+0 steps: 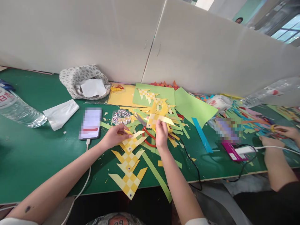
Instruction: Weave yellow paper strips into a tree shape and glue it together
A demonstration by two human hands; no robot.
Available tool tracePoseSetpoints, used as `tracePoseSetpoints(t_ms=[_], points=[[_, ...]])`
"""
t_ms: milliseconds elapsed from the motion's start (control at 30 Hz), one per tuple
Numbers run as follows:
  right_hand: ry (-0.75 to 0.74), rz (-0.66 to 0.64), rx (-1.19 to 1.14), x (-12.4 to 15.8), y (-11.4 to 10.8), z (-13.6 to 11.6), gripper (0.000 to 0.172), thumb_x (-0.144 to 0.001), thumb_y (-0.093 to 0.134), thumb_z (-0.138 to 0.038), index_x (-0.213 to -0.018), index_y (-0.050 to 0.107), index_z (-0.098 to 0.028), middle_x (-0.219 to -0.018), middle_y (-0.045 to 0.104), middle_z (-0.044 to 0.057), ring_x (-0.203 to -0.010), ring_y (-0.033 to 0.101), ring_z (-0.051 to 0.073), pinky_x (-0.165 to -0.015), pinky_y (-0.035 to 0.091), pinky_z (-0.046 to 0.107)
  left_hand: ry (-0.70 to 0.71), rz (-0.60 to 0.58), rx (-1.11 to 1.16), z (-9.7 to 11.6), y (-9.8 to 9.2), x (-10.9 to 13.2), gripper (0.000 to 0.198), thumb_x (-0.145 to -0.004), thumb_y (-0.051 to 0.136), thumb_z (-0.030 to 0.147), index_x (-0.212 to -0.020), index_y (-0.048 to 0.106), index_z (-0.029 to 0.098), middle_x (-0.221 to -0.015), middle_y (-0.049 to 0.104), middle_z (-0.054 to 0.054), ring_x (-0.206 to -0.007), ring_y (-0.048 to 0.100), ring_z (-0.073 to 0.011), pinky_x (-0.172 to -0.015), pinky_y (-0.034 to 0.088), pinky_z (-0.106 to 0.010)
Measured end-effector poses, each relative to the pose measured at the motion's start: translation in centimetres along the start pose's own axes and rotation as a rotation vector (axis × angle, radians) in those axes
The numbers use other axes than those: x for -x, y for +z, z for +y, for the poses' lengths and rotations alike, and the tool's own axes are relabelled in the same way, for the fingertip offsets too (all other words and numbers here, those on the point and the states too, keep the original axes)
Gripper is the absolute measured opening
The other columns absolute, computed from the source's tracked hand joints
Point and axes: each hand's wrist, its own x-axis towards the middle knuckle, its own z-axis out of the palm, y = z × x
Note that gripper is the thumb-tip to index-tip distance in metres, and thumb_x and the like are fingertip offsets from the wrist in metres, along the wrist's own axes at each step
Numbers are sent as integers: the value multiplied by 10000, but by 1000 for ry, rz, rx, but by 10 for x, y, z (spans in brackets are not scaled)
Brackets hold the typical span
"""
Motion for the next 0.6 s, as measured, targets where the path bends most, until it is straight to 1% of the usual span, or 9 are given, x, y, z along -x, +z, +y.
tracePoseSetpoints(t_ms=[67,133,200,300,400,500,600], points=[[-55,1,91,1,-2,-2,334,-847,481,-505,-1037,609,-262,-1037,645,41,-1092,548,215,-962,426,406,-6,-2,0,1,-1,0,287,-644,737,362,-785,552,195,-715,661,7,-696,643,-155,-654,497,-271],[-88,-55,214,2,-3,-4,306,-848,491,-488,-1002,631,-264,-1025,638,40,-1099,530,223,-996,393,417,-12,1,9,1,-1,0,283,-648,734,357,-794,557,192,-707,653,12,-696,636,-153,-657,489,-272],[-112,-108,316,2,-2,-3,285,-844,502,-482,-956,645,-262,-976,636,39,-1057,538,231,-999,380,427,-24,-10,35,1,-2,0,281,-663,722,362,-813,561,187,-725,659,4,-712,634,-155,-667,483,-276],[-139,-171,416,3,2,0,266,-830,521,-487,-851,643,-252,-904,627,42,-935,564,234,-946,407,427,-58,-56,99,2,-2,0,290,-680,710,371,-841,560,183,-755,674,-8,-734,635,-157,-676,481,-280],[-186,-224,472,5,7,3,252,-835,519,-473,-778,616,-248,-909,618,49,-949,549,239,-920,413,418,-111,-61,163,5,-1,1,301,-683,710,371,-864,549,192,-735,670,2,-740,636,-157,-679,488,-281],[-194,-228,527,5,9,4,269,-842,503,-471,-734,587,-239,-902,605,58,-946,539,240,-864,437,408,-158,-49,204,8,0,2,294,-691,706,366,-872,545,200,-725,658,6,-755,636,-157,-650,493,-265],[-206,-257,570,4,7,5,303,-847,487,-479,-691,575,-234,-856,599,56,-912,541,237,-828,448,399,-172,-49,225,9,1,3,271,-702,698,353,-872,551,201,-748,647,2,-772,636,-159,-615,494,-249]])
